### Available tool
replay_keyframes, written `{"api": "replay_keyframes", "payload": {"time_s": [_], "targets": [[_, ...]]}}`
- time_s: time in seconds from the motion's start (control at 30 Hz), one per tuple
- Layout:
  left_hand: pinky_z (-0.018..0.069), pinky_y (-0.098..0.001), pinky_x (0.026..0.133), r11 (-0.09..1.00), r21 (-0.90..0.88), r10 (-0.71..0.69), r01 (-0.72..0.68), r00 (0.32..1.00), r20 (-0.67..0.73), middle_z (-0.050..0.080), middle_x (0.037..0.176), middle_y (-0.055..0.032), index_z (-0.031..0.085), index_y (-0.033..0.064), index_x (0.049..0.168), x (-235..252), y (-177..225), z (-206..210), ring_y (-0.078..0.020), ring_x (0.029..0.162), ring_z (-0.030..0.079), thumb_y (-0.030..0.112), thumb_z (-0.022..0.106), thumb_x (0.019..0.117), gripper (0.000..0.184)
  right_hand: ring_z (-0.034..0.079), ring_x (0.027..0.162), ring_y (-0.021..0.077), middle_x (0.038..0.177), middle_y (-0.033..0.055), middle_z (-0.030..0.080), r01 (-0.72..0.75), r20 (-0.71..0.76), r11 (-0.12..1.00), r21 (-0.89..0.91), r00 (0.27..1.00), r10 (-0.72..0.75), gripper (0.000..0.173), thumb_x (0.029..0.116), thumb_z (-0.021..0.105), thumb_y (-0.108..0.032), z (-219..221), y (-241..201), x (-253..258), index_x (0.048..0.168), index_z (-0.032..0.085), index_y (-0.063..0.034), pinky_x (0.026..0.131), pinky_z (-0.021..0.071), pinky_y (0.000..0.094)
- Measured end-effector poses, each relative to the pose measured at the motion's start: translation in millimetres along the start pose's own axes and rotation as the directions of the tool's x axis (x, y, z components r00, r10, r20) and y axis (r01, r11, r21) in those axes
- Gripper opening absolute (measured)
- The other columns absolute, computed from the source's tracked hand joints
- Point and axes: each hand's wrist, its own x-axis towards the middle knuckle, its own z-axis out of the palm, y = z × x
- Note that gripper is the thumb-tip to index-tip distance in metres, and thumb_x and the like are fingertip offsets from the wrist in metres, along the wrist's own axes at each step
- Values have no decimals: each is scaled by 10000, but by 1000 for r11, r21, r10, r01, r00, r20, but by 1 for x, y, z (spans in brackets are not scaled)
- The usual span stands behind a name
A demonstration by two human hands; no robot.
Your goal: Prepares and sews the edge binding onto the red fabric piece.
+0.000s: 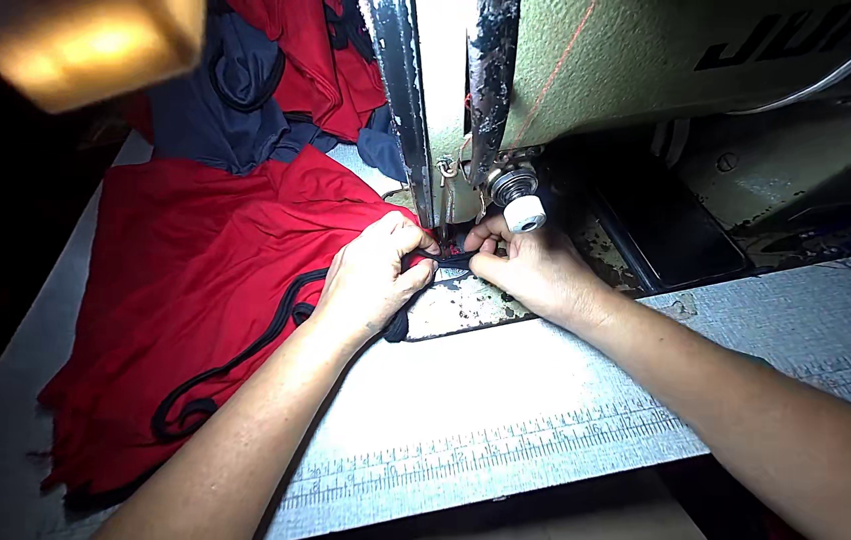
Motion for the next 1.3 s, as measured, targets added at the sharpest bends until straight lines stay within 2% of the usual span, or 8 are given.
{"api": "replay_keyframes", "payload": {"time_s": [0.07,0.13,0.3,0.63,0.73,0.9,1.03,1.3], "targets": [[479,-407,809,1000,-18,-13,13,1000,4,626,972,38,754,219,999,1,0,0,-122,964,613,282,613,930,169,590,848,182,882,29,636,70,-47,995,-77,996,-74,153,895,734,-236,8,1,-4,1001,739,-125,829,445,456],[480,-401,831,999,-34,-23,24,1000,12,629,982,49,752,223,988,0,0,0,-107,984,610,280,613,931,161,607,892,212,915,55,647,137,-33,979,-149,989,-144,156,947,691,-249,12,2,-5,1030,743,-127,890,421,495],[476,-397,844,998,-68,-7,7,1000,-5,658,998,46,758,200,966,0,1,0,-103,994,618,243,604,932,164,657,901,214,891,79,686,276,-75,949,-155,954,-290,125,969,613,-107,18,3,0,964,732,-72,900,461,485],[481,-341,870,990,-100,93,-95,995,-28,664,962,38,766,171,926,1,-3,-1,-87,988,622,166,603,932,164,691,1010,248,1000,99,736,517,-69,800,-306,826,-560,182,981,584,-72,12,18,3,978,766,-66,903,534,406],[494,-339,874,988,-99,120,-120,993,-12,682,1007,30,758,161,928,2,-4,-2,-88,1009,631,152,594,935,164,688,1012,245,997,93,732,527,-76,795,-300,818,-570,201,956,586,-38,10,21,0,960,781,-91,897,535,407],[489,-349,838,994,-96,60,-59,998,1,636,954,43,751,176,951,2,-3,-3,-84,952,614,182,609,943,142,680,996,232,968,85,720,468,-85,855,-224,864,-496,199,951,581,-27,10,20,0,946,771,-87,871,517,432],[486,-369,837,996,-91,26,-24,1000,13,633,969,30,752,164,967,2,0,-4,-98,952,616,171,620,940,135,688,964,232,933,99,716,471,-125,853,-225,854,-505,216,928,599,18,11,20,0,935,791,-81,868,538,387],[496,-338,816,996,-77,34,-36,999,-22,645,991,18,750,149,940,2,1,-4,-86,939,624,147,621,939,129,689,936,244,922,103,717,463,-137,846,-263,850,-508,225,930,605,10,11,18,-2,954,806,-89,846,530,410]]}}
